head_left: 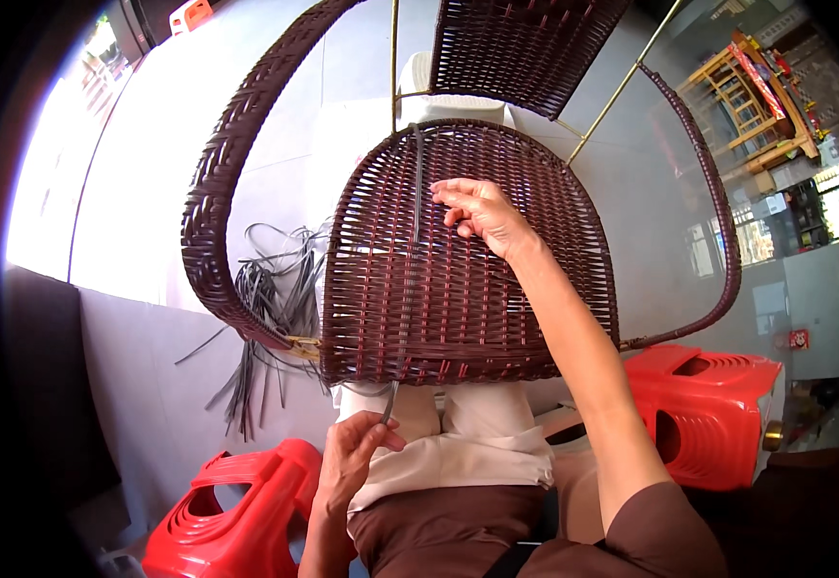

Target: The person repairs a wicker chair by weaving and cutting synthetic strips using scissors. The person trims the ends of the strips and secures them into the existing wicker pattern on the chair's seat.

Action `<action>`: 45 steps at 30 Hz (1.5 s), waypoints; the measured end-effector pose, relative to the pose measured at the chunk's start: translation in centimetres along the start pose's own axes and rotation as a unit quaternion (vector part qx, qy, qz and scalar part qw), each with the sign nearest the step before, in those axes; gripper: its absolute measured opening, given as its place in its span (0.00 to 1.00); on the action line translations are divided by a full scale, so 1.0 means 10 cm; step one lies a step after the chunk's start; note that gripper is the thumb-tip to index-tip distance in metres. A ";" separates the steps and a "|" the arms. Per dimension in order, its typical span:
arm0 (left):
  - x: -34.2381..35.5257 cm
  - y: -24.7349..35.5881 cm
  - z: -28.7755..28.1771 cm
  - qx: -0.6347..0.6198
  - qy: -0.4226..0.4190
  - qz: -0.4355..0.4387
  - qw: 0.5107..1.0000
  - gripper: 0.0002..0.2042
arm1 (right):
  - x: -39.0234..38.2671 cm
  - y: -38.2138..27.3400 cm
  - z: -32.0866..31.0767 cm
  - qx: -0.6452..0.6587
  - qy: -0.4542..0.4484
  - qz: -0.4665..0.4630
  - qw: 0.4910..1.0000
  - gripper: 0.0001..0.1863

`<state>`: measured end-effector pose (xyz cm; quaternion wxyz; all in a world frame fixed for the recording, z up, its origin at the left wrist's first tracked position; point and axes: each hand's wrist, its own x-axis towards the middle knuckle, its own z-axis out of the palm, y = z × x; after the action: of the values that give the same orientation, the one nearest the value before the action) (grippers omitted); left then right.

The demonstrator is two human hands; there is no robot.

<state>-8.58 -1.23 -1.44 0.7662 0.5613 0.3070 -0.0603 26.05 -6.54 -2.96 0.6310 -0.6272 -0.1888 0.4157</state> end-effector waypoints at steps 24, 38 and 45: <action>-0.17 -0.07 -0.09 -0.020 -0.010 0.003 1.000 0.09 | 0.08 -0.18 0.46 -0.158 0.111 -0.106 0.975 0.05; -0.01 -0.09 -0.04 0.031 0.032 0.013 0.999 0.09 | 0.20 -0.21 0.15 -0.062 -0.027 0.047 0.997 0.12; -0.18 -0.26 -0.32 0.149 0.040 0.012 0.988 0.07 | -0.19 0.06 0.08 -0.046 0.015 -0.018 0.999 0.07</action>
<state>-12.45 0.23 -3.13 0.6615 0.6752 0.3180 -0.0737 24.17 -7.59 -2.88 0.6113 -0.6583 -0.2098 0.3859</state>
